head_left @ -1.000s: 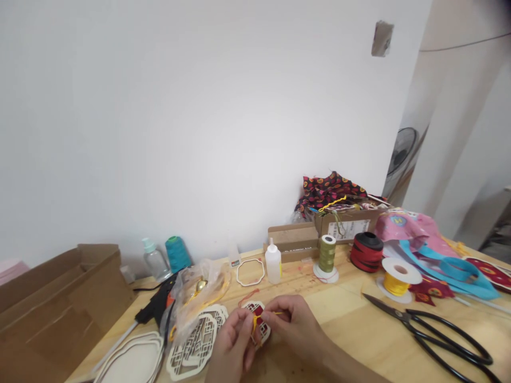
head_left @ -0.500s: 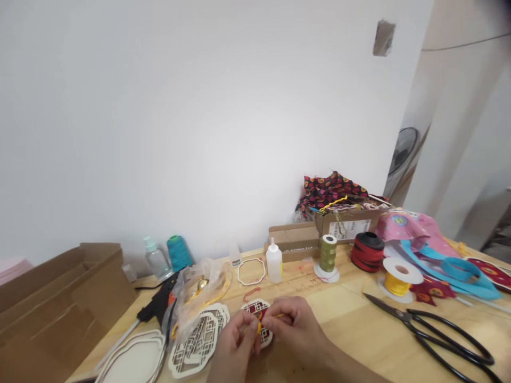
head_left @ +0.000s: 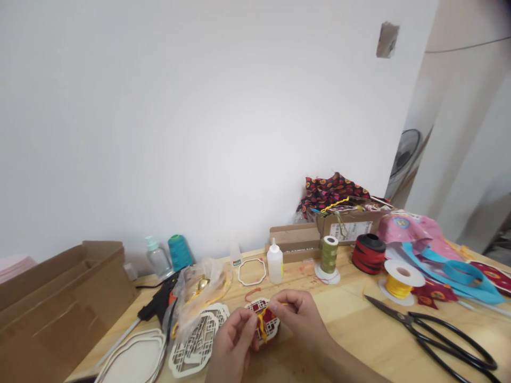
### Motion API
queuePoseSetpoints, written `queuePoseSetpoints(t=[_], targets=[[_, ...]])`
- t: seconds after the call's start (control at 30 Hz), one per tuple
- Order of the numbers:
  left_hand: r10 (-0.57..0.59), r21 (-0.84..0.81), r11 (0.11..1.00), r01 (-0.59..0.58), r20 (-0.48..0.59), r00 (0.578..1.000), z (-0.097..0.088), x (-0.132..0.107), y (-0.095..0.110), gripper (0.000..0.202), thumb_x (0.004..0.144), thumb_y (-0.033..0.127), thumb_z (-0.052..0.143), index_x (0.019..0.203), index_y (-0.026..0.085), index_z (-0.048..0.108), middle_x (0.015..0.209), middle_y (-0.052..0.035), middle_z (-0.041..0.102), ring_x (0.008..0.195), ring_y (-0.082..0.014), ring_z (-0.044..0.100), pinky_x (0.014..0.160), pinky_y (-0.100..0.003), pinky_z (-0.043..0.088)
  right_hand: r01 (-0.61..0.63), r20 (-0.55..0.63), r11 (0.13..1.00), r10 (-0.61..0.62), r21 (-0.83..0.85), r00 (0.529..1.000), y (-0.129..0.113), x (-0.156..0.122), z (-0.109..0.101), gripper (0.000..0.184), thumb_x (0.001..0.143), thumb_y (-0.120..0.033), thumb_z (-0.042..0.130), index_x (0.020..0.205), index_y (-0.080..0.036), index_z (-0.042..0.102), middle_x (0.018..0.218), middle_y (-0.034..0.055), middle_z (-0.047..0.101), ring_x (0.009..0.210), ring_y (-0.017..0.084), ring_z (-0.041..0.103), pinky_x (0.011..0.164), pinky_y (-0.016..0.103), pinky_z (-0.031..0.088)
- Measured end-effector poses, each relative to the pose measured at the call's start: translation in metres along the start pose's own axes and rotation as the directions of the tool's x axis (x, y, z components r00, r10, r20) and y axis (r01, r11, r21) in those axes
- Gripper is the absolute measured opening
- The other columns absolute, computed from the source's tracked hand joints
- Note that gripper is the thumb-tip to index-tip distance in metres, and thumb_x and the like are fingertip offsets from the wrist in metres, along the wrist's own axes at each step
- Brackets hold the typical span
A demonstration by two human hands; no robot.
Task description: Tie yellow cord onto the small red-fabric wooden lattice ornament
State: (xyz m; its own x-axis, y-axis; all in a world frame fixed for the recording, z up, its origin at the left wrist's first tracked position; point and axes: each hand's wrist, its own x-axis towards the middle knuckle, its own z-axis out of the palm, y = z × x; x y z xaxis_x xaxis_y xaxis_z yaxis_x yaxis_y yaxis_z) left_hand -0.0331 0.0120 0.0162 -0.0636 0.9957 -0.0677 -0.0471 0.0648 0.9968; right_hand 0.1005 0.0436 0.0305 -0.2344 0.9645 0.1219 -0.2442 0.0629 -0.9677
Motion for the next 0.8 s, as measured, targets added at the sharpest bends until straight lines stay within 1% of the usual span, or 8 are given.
queuePoseSetpoints(t=[0.07,0.17,0.23,0.33,0.43,0.53,0.7,0.8], targets=[[-0.017,-0.017,1.000,0.017,-0.001,1.000,0.000,0.001,0.000,0.026,0.064,0.042,0.057,0.063,0.016,0.052,0.040,0.0064,0.047,0.031,-0.0036,0.033,0.027,-0.010,0.021,-0.019,0.004,1.000,0.019,0.019,1.000,0.003,0.001,-0.001,0.027,0.058,-0.038,0.065,0.056,-0.012,0.061,0.052,0.0018,0.061,0.050,0.013,0.056,0.049,0.021,0.044],[-0.026,-0.042,0.999,0.026,-0.004,1.000,0.000,0.001,0.000,0.029,0.061,0.044,0.059,0.063,0.016,0.053,0.039,0.0052,0.049,0.032,-0.0043,0.037,0.027,-0.010,0.024,-0.027,0.045,0.999,0.026,0.034,0.999,0.007,0.002,-0.002,0.024,0.061,-0.035,0.063,0.060,-0.011,0.061,0.053,0.0019,0.061,0.049,0.012,0.055,0.049,0.021,0.044],[-0.031,-0.056,0.998,0.031,0.004,1.000,-0.001,0.002,-0.001,0.029,0.060,0.043,0.059,0.063,0.015,0.053,0.039,0.0044,0.051,0.033,-0.0054,0.040,0.027,-0.010,0.026,-0.009,0.067,1.000,0.009,0.000,0.998,0.009,0.002,-0.001,0.022,0.064,-0.032,0.061,0.062,-0.011,0.061,0.055,0.0021,0.061,0.051,0.012,0.055,0.050,0.020,0.043],[-0.032,-0.071,0.997,0.034,0.017,0.999,-0.002,0.003,-0.004,0.026,0.061,0.040,0.060,0.066,0.015,0.055,0.041,0.0041,0.051,0.036,-0.0063,0.043,0.027,-0.010,0.028,0.031,0.084,0.995,-0.023,-0.094,0.996,0.010,0.000,0.000,0.019,0.067,-0.028,0.059,0.061,-0.010,0.062,0.056,0.0018,0.061,0.053,0.011,0.055,0.050,0.018,0.043],[-0.033,-0.082,0.996,0.036,0.031,0.999,-0.002,0.004,-0.005,0.024,0.062,0.038,0.061,0.066,0.014,0.056,0.042,0.0044,0.051,0.036,-0.0058,0.042,0.027,-0.010,0.028,0.054,0.090,0.983,-0.039,-0.176,0.995,0.012,-0.001,0.000,0.018,0.069,-0.026,0.057,0.062,-0.010,0.062,0.056,0.0016,0.060,0.054,0.011,0.055,0.049,0.018,0.042],[-0.038,-0.080,0.996,0.041,0.038,0.999,-0.002,0.004,-0.006,0.027,0.060,0.039,0.062,0.067,0.014,0.057,0.042,0.0047,0.050,0.036,-0.0058,0.042,0.026,-0.010,0.028,0.076,0.089,0.971,-0.057,-0.228,0.994,0.013,0.000,-0.001,0.018,0.070,-0.026,0.055,0.064,-0.011,0.062,0.059,0.0022,0.060,0.055,0.012,0.055,0.050,0.018,0.042],[-0.034,-0.036,0.999,0.035,0.016,0.999,-0.003,0.006,-0.008,0.031,0.057,0.043,0.062,0.060,0.014,0.055,0.038,0.0064,0.048,0.029,-0.0025,0.033,0.025,-0.009,0.024,0.091,0.060,0.964,-0.078,-0.250,0.995,0.015,0.004,-0.003,0.020,0.069,-0.028,0.055,0.061,-0.011,0.059,0.056,0.0018,0.058,0.053,0.012,0.055,0.050,0.019,0.043],[-0.038,-0.008,0.999,0.038,-0.009,0.999,-0.005,0.007,-0.009,0.032,0.056,0.045,0.062,0.058,0.014,0.054,0.039,0.0067,0.047,0.029,-0.0024,0.033,0.026,-0.010,0.023,0.109,0.066,0.962,-0.095,-0.250,0.993,0.015,0.003,-0.002,0.020,0.069,-0.029,0.054,0.060,-0.011,0.057,0.056,0.0013,0.056,0.055,0.012,0.054,0.051,0.020,0.042]])
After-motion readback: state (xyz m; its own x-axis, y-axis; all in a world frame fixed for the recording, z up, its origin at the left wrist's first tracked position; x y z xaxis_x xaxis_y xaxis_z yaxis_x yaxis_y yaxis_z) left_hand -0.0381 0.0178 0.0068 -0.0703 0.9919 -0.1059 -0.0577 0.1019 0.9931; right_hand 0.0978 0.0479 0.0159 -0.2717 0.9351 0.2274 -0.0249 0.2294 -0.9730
